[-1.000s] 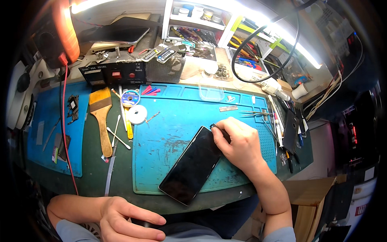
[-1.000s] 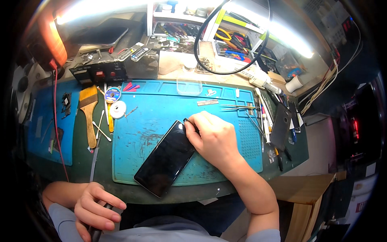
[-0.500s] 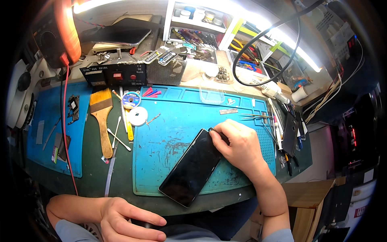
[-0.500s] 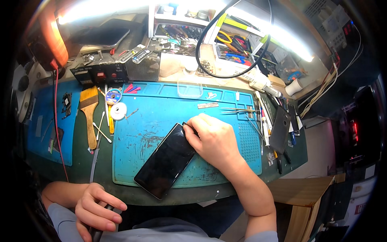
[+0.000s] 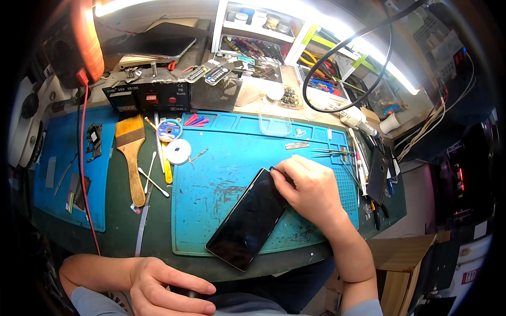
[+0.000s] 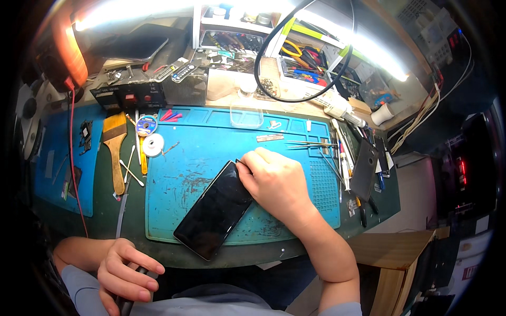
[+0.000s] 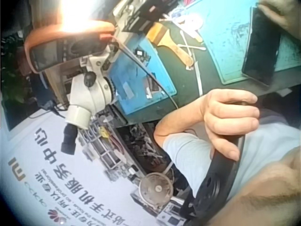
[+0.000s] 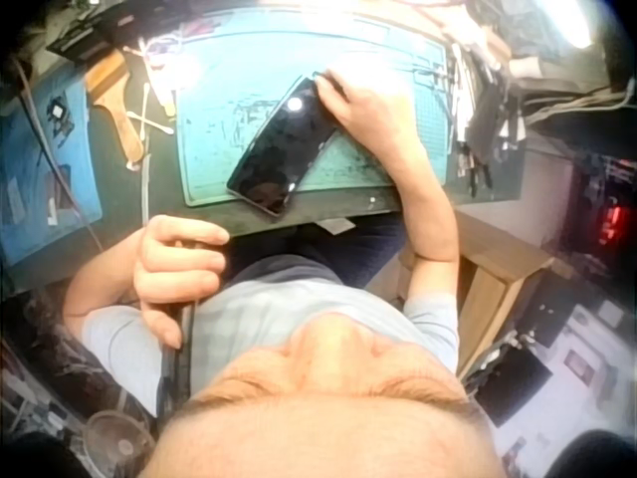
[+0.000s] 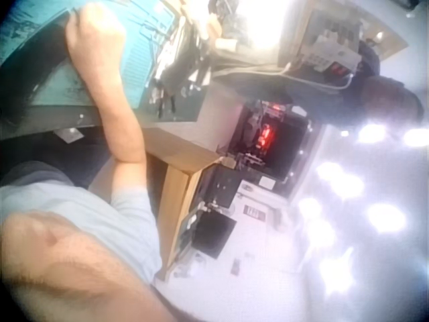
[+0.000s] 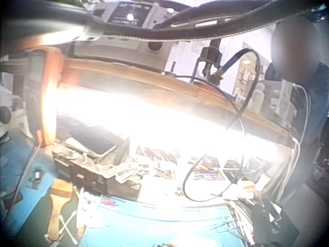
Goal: The person works on a smartphone at a cluttered electronics repair bench. They use a small metal tool to pry and separate the phone's screen assembly from the frame, then test the device by turning it on and interacting with the touchscreen.
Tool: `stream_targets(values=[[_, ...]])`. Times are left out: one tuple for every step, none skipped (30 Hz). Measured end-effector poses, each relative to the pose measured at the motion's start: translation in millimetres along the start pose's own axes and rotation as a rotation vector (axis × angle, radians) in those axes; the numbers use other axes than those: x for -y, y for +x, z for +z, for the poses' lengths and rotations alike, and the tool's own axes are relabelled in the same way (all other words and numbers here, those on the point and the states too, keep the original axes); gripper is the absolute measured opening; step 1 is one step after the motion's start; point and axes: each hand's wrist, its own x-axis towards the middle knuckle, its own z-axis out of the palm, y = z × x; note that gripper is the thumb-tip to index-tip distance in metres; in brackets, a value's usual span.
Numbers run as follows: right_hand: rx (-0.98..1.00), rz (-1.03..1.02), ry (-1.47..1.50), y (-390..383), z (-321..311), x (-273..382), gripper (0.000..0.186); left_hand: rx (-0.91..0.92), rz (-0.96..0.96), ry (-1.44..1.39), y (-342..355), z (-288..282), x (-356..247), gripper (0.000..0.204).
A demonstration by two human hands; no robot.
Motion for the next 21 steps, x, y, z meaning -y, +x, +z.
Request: stream_targets(values=[[0.000,0.000,-0.009,0.1,0.2,0.4,0.015,0.003,0.000,-0.007,-0.4,0.0,0.7,0.051],[-0.004,0.002,-0.023,-0.3,0.1,1.1,0.016,0.006,0.000,-0.013,-0.9,-0.3,1.2,0.052],[-0.009,0.001,-0.033,-0.1,0.2,2.5,0.016,0.010,-0.003,-0.015,-0.2,-0.8,0.2,0.052],[-0.014,-0.001,-0.042,0.0,0.4,3.5,0.016,0.012,-0.014,-0.044,2.9,-1.2,-0.5,0.049],[-0.023,-0.010,-0.053,0.2,0.8,4.0,0.016,0.014,-0.026,-0.073,7.8,-1.5,-1.2,0.047],[-0.031,-0.017,-0.066,-0.1,1.1,4.2,0.016,0.015,-0.037,-0.103,10.4,-1.7,-1.6,0.048],[-0.040,-0.025,-0.079,-0.3,1.6,4.5,0.016,0.013,-0.033,-0.102,10.2,-1.6,-1.9,0.048],[-0.051,-0.036,-0.088,-0.2,2.3,5.0,0.017,0.012,-0.030,-0.101,9.6,-1.4,-2.1,0.048],[-0.060,-0.046,-0.100,-0.5,3.2,4.5,0.017,0.008,-0.024,-0.103,8.4,-0.8,-0.9,0.047],[-0.069,-0.055,-0.113,-0.8,4.0,4.1,0.017,0.006,-0.021,-0.104,7.6,-0.4,-0.1,0.047],[-0.075,-0.060,-0.118,-0.9,4.8,3.8,0.017,0.003,-0.019,-0.104,6.9,-0.1,0.7,0.047],[-0.081,-0.065,-0.119,-1.0,5.4,4.0,0.017,0.002,-0.018,-0.102,6.8,0.4,0.2,0.047],[-0.087,-0.070,-0.121,-1.2,6.0,4.0,0.017,0.006,-0.021,-0.101,7.0,0.3,-0.2,0.047],[-0.089,-0.072,-0.125,-1.6,6.8,3.8,0.017,0.011,-0.024,-0.100,7.7,-0.3,-0.6,0.047],[-0.093,-0.074,-0.129,-1.8,7.9,3.5,0.016,0.016,-0.027,-0.098,8.3,-0.9,-1.0,0.047],[-0.096,-0.076,-0.133,-2.1,8.9,3.1,0.016,0.017,-0.030,-0.100,8.7,-1.0,-1.4,0.047],[-0.102,-0.076,-0.125,-2.3,9.6,2.9,0.015,0.018,-0.032,-0.101,9.0,-1.0,-1.8,0.047],[-0.107,-0.077,-0.117,-2.1,10.6,2.9,0.015,0.019,-0.034,-0.101,8.9,-1.4,-2.1,0.047],[-0.113,-0.078,-0.110,-2.1,11.4,2.7,0.015,0.022,-0.033,-0.108,8.6,-1.9,-2.1,0.047],[-0.118,-0.067,-0.104,-2.9,12.1,2.3,0.014,0.026,-0.031,-0.114,8.1,-2.6,-2.2,0.047],[-0.124,-0.056,-0.097,-3.7,13.1,1.9,0.014,0.030,-0.031,-0.119,8.1,-3.2,-2.4,0.047]])
